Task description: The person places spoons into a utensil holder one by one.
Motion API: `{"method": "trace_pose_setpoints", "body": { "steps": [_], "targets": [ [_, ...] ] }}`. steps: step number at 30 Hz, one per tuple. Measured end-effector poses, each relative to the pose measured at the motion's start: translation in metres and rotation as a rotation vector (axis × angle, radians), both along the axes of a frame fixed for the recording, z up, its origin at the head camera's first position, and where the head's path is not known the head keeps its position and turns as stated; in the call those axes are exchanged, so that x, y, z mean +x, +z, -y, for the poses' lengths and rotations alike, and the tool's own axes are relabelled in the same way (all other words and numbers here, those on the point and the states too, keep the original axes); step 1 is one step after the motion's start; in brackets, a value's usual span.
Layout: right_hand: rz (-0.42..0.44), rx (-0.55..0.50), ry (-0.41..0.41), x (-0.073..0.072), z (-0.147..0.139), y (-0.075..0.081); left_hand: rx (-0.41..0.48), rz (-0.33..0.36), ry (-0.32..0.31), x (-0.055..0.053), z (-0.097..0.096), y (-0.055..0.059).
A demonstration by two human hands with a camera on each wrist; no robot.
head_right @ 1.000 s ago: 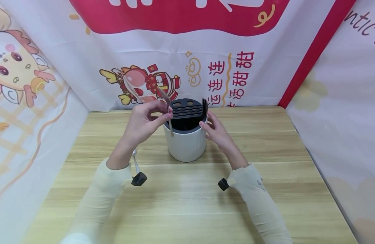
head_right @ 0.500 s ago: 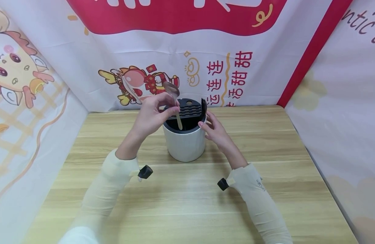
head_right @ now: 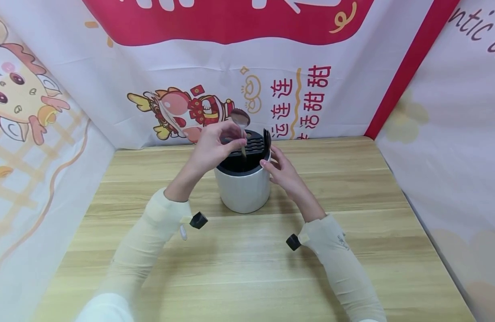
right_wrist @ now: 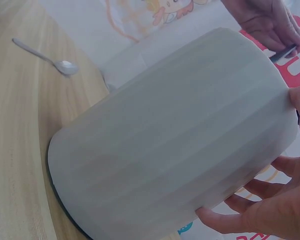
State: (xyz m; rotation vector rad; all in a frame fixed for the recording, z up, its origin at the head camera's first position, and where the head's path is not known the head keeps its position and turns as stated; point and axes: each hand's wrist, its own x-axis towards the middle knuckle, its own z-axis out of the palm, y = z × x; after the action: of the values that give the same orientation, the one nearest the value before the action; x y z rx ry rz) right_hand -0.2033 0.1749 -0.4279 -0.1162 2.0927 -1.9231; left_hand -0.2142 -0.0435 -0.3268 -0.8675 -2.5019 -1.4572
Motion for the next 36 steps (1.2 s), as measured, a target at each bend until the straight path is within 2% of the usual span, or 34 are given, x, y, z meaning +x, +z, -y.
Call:
{"method": "trace_pose_setpoints", "body": {
  "steps": [7, 15, 26, 36],
  "targets": [
    [-0.005, 0.012, 0.0, 0.001, 0.0, 0.002, -0.037, -0.01, -0.004, -0.006, -0.005, -0.007],
    [-0.006, 0.006, -0.002, 0.0, 0.001, 0.002, -0.047, 0.016, -0.024, -0.013, -0.009, -0.017],
    [-0.012, 0.008, -0.009, 0.001, 0.002, 0.003, -0.079, 0.035, 0.006, -0.015, -0.009, -0.02],
    [-0.015, -0.007, -0.007, 0.0, 0.003, 0.002, -0.083, 0.038, 0.006, -0.014, -0.01, -0.022]
  ]
}}
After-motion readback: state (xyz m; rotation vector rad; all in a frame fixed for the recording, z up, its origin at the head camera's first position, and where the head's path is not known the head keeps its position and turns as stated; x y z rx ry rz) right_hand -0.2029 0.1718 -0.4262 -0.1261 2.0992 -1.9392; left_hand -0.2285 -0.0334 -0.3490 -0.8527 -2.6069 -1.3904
